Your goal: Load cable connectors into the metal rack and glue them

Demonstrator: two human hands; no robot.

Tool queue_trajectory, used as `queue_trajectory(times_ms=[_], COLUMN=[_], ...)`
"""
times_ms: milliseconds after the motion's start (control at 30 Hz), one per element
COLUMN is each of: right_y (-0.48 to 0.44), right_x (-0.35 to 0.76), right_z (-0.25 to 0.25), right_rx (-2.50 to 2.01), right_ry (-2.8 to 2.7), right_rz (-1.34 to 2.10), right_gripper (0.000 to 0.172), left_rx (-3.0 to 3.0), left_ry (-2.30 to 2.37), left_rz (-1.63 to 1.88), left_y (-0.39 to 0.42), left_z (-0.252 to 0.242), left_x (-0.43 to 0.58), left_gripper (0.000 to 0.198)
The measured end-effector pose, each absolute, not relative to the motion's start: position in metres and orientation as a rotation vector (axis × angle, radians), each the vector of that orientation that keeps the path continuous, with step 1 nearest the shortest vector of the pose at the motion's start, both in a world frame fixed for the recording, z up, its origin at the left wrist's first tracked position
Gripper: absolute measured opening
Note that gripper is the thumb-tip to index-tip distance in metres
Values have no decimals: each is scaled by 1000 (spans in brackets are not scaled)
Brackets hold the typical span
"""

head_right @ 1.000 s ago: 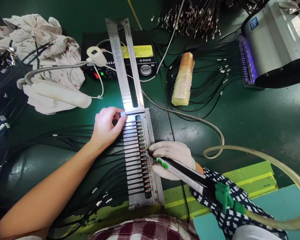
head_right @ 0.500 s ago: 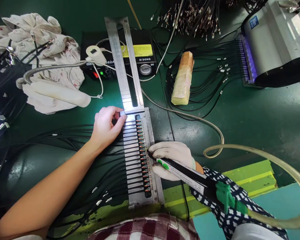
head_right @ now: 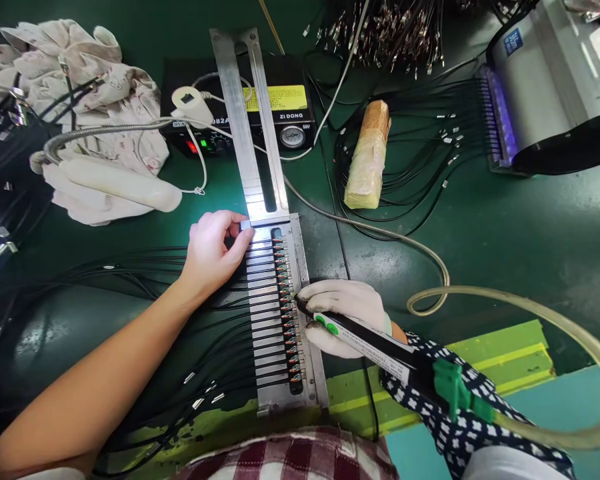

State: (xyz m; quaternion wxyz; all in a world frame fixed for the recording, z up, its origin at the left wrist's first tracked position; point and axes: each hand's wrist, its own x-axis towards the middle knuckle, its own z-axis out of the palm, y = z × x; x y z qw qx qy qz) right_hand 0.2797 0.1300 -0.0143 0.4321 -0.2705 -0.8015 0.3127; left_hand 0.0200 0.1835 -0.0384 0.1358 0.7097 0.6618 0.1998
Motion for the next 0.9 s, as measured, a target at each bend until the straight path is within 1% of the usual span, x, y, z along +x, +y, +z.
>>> queue_trajectory(times_ms=[233, 467, 600, 733, 900], right_y=[130, 129, 123, 116, 115], right_x=[281, 280, 281, 281, 280], right_z=[-16, -10, -2, -2, -8], right_rx=[-701, -709, -697, -721, -733], right_ry=[-2007, -2007, -2013, -2027, -2072], right_rz=[798, 712, 656, 677, 694], right_gripper=[17, 17, 14, 11, 14], left_rx=[2052, 2054, 2053, 2048, 2049], left_ry=[1921, 1923, 1917, 1913, 1928], left_rz=[565, 572, 586, 588, 576], left_y=[183, 183, 184, 183, 183], left_z=[-38, -37, -39, -39, -38], left_x=[20, 21, 20, 20, 21], left_gripper=[14, 14, 13, 13, 14])
